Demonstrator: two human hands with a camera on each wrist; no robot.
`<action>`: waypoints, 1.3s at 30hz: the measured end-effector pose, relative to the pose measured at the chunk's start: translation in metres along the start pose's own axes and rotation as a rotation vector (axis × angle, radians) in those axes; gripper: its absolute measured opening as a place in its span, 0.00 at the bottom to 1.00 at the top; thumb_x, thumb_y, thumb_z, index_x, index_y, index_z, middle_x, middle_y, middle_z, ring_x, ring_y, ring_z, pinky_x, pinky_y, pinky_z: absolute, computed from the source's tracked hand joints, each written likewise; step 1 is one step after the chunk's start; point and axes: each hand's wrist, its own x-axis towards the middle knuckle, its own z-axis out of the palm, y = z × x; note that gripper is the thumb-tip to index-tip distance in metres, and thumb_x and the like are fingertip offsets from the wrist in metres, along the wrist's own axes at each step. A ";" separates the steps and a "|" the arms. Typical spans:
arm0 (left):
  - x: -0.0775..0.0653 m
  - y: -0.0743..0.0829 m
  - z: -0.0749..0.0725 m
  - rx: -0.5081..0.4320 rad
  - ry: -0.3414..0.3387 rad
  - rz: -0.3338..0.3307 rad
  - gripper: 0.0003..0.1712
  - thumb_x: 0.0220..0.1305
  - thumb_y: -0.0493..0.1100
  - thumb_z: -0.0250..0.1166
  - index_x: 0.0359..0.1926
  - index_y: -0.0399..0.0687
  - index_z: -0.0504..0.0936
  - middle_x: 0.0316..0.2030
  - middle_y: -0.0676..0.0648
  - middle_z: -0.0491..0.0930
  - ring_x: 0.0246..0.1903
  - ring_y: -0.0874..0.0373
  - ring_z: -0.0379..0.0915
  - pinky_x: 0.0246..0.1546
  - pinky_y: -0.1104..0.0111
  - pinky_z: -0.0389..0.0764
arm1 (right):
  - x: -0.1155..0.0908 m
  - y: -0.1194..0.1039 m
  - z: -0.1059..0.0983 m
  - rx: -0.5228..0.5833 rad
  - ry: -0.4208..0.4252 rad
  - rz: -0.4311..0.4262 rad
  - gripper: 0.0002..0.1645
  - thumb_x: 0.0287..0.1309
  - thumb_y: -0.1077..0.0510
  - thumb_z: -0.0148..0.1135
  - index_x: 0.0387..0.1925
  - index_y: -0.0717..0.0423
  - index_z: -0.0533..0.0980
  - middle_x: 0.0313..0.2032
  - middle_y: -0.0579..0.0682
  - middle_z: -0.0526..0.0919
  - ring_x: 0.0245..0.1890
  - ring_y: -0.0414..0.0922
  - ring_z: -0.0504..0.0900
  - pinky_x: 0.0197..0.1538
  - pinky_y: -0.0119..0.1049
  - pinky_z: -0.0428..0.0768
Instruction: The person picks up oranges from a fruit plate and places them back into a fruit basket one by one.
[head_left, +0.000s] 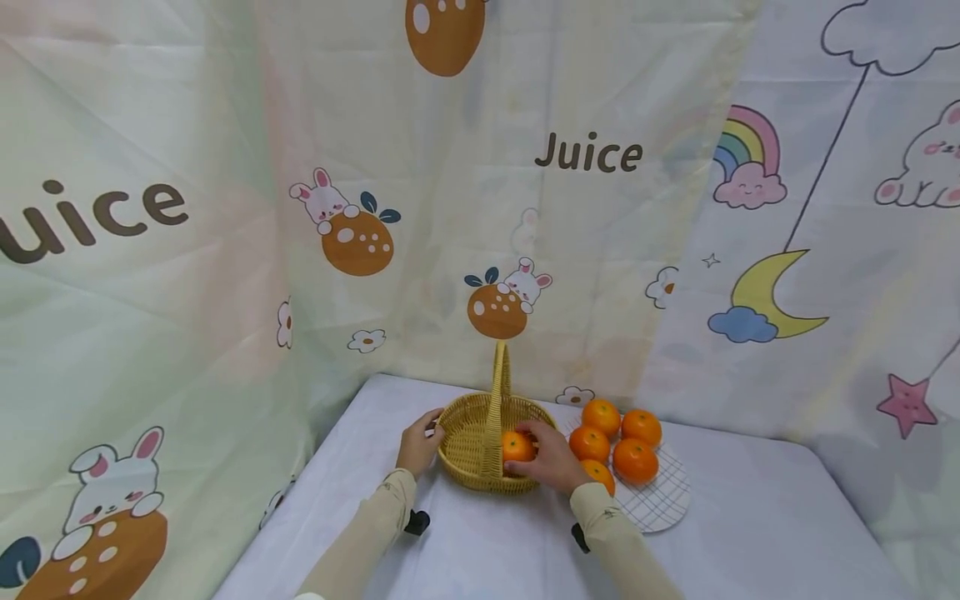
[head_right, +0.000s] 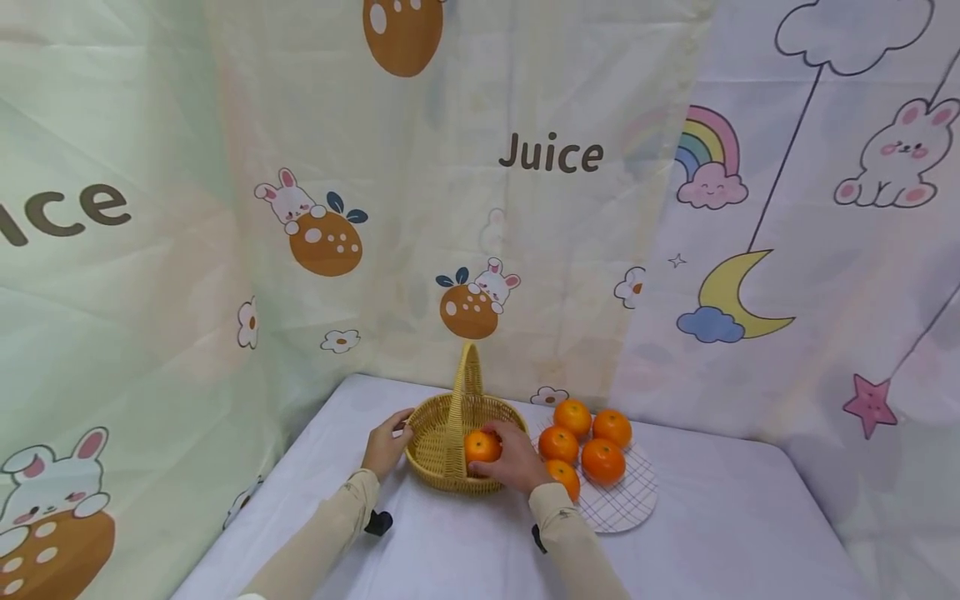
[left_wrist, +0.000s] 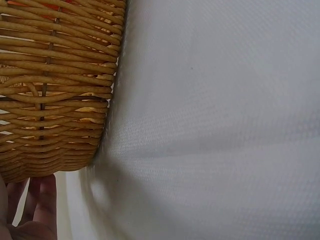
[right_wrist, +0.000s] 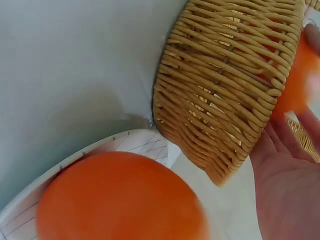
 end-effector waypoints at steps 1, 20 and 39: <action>0.000 0.000 0.001 -0.001 0.001 0.005 0.23 0.65 0.36 0.58 0.62 0.40 0.76 0.56 0.43 0.79 0.50 0.48 0.77 0.50 0.58 0.82 | 0.001 0.000 0.000 -0.016 -0.012 -0.010 0.33 0.47 0.48 0.76 0.54 0.53 0.75 0.49 0.46 0.78 0.49 0.47 0.77 0.52 0.47 0.81; 0.002 -0.003 0.003 0.008 0.000 0.018 0.24 0.64 0.37 0.57 0.61 0.40 0.77 0.56 0.44 0.79 0.50 0.49 0.77 0.49 0.60 0.82 | 0.005 0.000 0.000 -0.098 -0.073 0.018 0.31 0.48 0.54 0.75 0.55 0.54 0.75 0.50 0.49 0.79 0.49 0.49 0.78 0.49 0.44 0.83; 0.000 0.008 -0.002 0.011 -0.012 -0.020 0.23 0.66 0.35 0.57 0.62 0.40 0.76 0.55 0.43 0.79 0.51 0.49 0.77 0.51 0.59 0.81 | -0.009 0.009 -0.028 0.019 0.038 0.028 0.33 0.51 0.56 0.74 0.59 0.56 0.74 0.52 0.51 0.80 0.52 0.53 0.77 0.56 0.51 0.78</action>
